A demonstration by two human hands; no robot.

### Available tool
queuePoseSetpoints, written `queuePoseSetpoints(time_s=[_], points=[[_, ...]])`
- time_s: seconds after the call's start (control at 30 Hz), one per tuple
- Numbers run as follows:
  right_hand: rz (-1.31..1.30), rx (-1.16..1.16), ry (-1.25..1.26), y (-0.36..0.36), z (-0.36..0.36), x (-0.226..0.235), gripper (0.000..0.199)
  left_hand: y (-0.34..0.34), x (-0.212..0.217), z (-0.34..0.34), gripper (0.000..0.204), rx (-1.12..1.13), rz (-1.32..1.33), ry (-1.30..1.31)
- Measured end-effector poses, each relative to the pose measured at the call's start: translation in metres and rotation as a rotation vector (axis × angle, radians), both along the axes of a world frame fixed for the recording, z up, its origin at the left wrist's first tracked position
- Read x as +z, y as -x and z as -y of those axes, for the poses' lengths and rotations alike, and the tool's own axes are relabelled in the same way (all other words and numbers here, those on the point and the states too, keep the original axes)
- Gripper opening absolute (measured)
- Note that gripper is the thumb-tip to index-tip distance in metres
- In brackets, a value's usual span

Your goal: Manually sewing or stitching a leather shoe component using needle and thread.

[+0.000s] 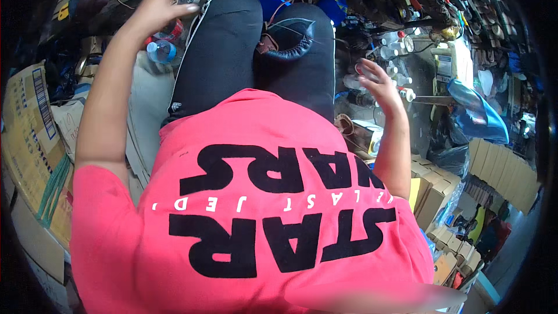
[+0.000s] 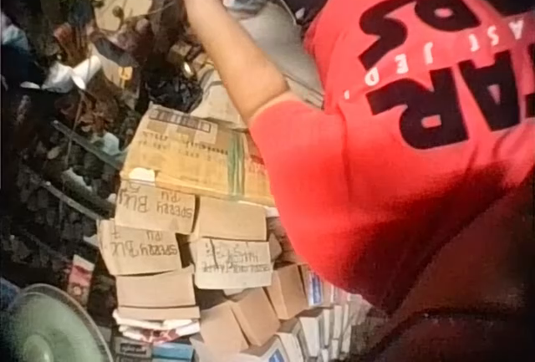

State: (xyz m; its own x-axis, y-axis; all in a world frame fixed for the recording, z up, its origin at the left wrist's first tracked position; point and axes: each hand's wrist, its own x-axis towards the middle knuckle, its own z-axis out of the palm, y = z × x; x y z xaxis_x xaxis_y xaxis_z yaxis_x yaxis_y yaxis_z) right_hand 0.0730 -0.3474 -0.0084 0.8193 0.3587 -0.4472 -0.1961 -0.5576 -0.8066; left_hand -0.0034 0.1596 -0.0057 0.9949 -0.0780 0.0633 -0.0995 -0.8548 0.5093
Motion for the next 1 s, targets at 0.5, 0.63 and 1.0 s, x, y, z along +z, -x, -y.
queuePoseSetpoints(time_s=[0.5,0.63,1.0], points=[[0.060,0.581,0.287,-0.031,-0.153,0.040,0.033,0.012,-0.002,0.159,0.028,-0.413,0.038,-0.017],[-0.052,0.354,0.165,-0.005,-0.140,0.042,0.028,0.008,-0.001,0.161,0.027,-0.446,0.110,-0.141],[0.483,0.258,1.233,-0.003,-0.011,0.042,0.037,-0.035,0.018,0.138,0.018,-0.335,-0.031,0.435]])
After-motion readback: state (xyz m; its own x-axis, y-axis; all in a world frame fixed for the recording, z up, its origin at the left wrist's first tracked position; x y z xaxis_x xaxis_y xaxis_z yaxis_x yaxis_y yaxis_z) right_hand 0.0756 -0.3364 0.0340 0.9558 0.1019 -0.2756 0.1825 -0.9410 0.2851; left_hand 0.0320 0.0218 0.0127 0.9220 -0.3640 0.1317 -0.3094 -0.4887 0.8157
